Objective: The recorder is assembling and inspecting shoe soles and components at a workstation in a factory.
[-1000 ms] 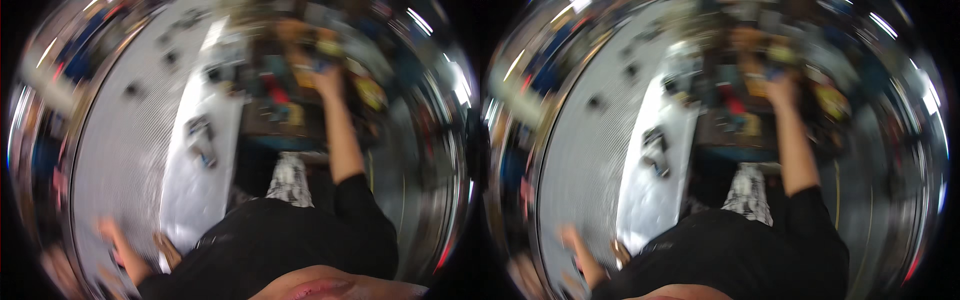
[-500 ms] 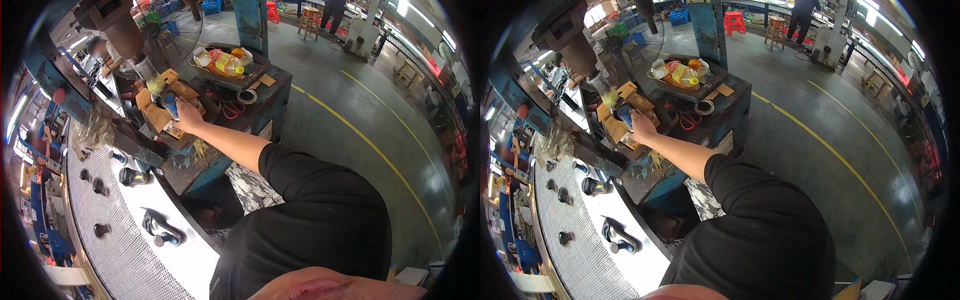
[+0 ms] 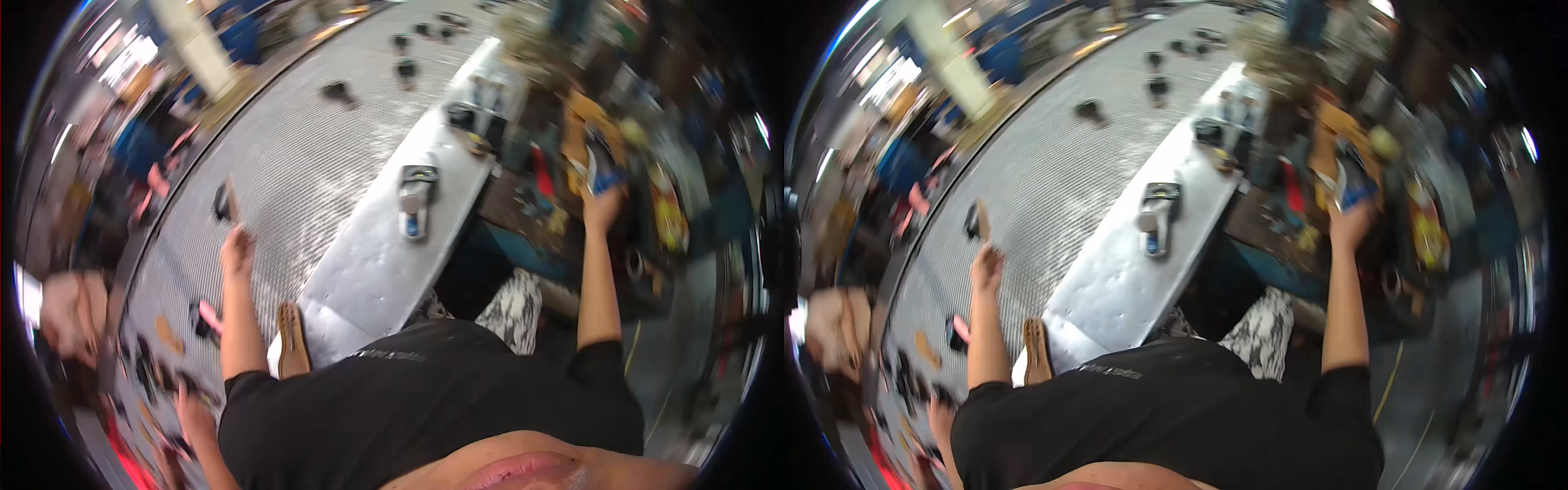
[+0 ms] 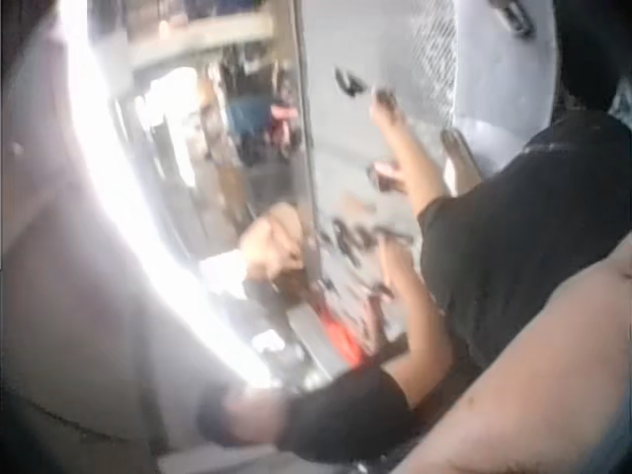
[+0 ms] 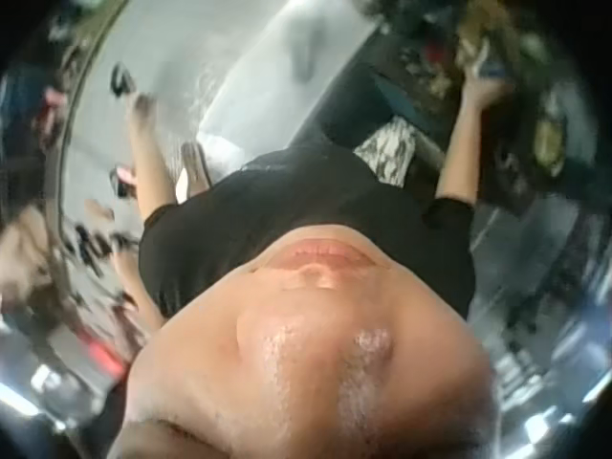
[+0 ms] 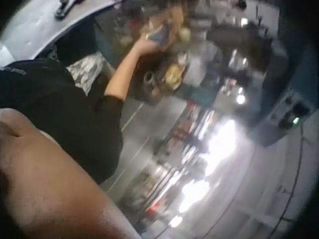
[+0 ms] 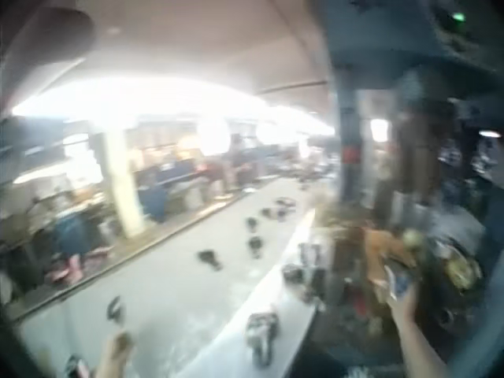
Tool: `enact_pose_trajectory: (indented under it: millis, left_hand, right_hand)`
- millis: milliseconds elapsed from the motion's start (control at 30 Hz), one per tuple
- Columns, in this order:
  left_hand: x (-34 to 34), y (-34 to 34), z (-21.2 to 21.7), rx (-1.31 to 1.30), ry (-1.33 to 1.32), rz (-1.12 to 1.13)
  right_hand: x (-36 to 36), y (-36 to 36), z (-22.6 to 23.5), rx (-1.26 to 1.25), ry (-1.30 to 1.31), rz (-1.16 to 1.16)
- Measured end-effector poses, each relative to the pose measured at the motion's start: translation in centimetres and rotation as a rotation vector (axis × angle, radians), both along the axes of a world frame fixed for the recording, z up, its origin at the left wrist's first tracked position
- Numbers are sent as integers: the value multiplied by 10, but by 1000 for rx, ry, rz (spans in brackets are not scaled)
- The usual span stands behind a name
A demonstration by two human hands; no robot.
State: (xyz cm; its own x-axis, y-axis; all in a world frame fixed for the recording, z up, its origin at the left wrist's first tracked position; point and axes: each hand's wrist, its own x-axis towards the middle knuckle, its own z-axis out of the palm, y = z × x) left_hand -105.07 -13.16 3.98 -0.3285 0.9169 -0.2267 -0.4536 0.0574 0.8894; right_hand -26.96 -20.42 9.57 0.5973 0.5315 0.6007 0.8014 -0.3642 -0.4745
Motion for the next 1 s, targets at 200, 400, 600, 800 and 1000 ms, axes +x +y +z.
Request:
enact_pose_trajectory:
  millis: [200,400,600,800,1000]
  left_hand:
    - [246,-96,51,76,-326,-680]
    - [333,-75,51,152,-568,-1018]
    - [332,-32,44,57,-331,-450]
    - [430,-104,41,370,52,-835]
    - [424,-92,56,446,314,-1184]
  right_hand:
    - [-198,-44,8,475,716,645]
    - [-288,-105,2,273,668,1078]
    - [-270,-133,-17,66,661,1295]
    - [-242,-111,-13,70,574,916]
    - [-161,-84,1,326,377,698]
